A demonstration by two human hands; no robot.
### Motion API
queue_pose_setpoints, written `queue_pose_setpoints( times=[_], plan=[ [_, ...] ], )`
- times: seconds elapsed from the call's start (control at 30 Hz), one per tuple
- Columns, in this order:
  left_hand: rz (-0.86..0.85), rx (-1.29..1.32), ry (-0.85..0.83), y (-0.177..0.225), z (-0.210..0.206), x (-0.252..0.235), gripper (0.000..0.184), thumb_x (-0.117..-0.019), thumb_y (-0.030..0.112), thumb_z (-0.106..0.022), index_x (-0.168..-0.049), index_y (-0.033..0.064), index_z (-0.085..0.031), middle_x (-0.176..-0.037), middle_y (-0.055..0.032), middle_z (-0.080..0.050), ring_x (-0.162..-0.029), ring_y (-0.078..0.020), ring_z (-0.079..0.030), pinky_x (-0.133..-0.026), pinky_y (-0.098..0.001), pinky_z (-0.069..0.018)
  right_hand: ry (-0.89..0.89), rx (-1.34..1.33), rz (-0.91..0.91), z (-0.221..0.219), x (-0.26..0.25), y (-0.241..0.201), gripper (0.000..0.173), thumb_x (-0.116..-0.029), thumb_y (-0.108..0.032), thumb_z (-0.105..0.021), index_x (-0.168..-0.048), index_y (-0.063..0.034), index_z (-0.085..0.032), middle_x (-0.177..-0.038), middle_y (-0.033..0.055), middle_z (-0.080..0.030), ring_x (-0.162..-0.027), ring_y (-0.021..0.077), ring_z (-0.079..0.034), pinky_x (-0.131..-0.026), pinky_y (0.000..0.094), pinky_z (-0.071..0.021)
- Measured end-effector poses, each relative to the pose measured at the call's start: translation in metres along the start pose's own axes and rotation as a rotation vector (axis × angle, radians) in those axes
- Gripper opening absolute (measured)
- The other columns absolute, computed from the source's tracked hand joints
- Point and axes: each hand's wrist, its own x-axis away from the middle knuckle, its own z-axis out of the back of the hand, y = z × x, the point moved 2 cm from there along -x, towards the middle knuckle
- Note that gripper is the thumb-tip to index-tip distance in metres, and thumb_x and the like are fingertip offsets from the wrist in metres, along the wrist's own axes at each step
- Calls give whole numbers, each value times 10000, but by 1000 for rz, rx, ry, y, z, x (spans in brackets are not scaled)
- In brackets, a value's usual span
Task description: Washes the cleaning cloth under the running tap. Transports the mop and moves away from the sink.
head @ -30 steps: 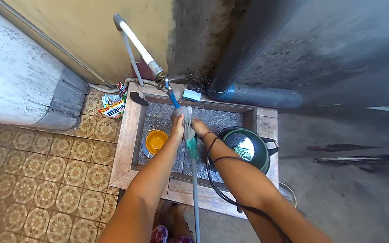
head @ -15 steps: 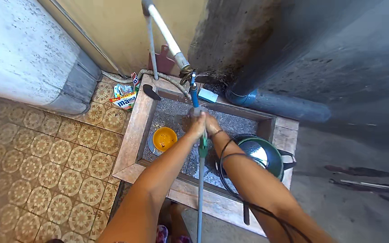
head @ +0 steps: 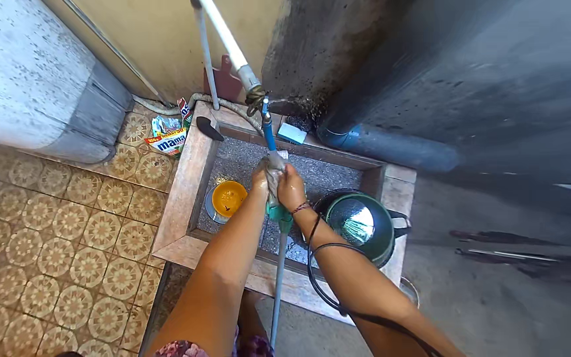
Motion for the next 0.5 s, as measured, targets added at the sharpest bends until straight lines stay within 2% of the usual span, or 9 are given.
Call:
queue_pose_setpoints(
  times=[0.03, 0.1, 0.2, 0.27, 0.33, 0.4, 0.43, 0.5],
  plan=[
    [-57, -33, 39, 6, -6, 2, 372, -1090, 140, -455, -1416, -31, -508, -1317, -222, -601, -1152, -256, -591, -1005, -422, -484, 6, 69, -38, 2, -4, -2, 361, -1070, -117, -493, -1389, 51, -515, -1253, 300, -647, -1197, 439, -635, -1054, 591, -477],
    [-108, -86, 85, 16, -16, 8, 389, -1078, 105, -464, -1438, -44, -462, -1367, -251, -559, -1207, -289, -564, -1037, -446, -458, -12, 143, -134, 7, -10, -5, 391, -1070, -129, -485, -1404, 75, -461, -1243, 328, -635, -1195, 469, -630, -1033, 611, -480],
    [-135, -115, 67, 11, -20, 4, 412, -1054, 221, -571, -1404, 9, -525, -1337, -231, -591, -1186, -325, -583, -1000, -510, -489, -33, 97, -196, 11, -25, 7, 443, -1123, -221, -334, -1352, 93, -547, -1298, 350, -605, -1251, 491, -585, -1061, 636, -442],
    [-147, -182, 15, 7, -20, 3, 420, -1014, 259, -623, -1367, 42, -558, -1261, -216, -625, -1110, -328, -614, -922, -529, -521, 18, -52, -233, 10, -36, 23, 541, -1134, -301, -275, -1274, 97, -614, -1266, 345, -623, -1229, 476, -594, -1048, 639, -439],
    [-147, -233, -75, 12, -15, 8, 434, -983, 259, -642, -1367, 68, -576, -1287, -198, -627, -1148, -329, -610, -943, -549, -516, 60, -325, -281, 4, -41, 39, 579, -1131, -390, -294, -1286, 73, -604, -1240, 284, -647, -1181, 384, -624, -1016, 570, -481],
    [-123, -235, -150, 16, -14, 12, 423, -1002, 331, -619, -1340, 76, -607, -1284, -187, -635, -1157, -312, -610, -963, -542, -512, -23, -709, -293, 0, -43, 49, 579, -1105, -511, -297, -1383, -61, -535, -1232, 138, -659, -1121, 229, -638, -956, 452, -541],
    [-107, -230, -178, 18, -14, 12, 436, -1031, 380, -585, -1327, 62, -618, -1279, -189, -641, -1164, -304, -614, -988, -533, -507, -89, -849, -291, -1, -45, 49, 566, -1088, -554, -310, -1364, -125, -556, -1188, 80, -680, -1078, 179, -652, -918, 418, -559],
    [-73, -299, -175, 18, -12, 11, 525, -1079, 459, -469, -1266, -5, -629, -1213, -233, -655, -1129, -328, -629, -992, -535, -503, -223, -959, -249, -2, -46, 49, 482, -1100, -490, -329, -1378, -154, -534, -1171, 42, -680, -1054, 138, -654, -902, 371, -562]
  ],
)
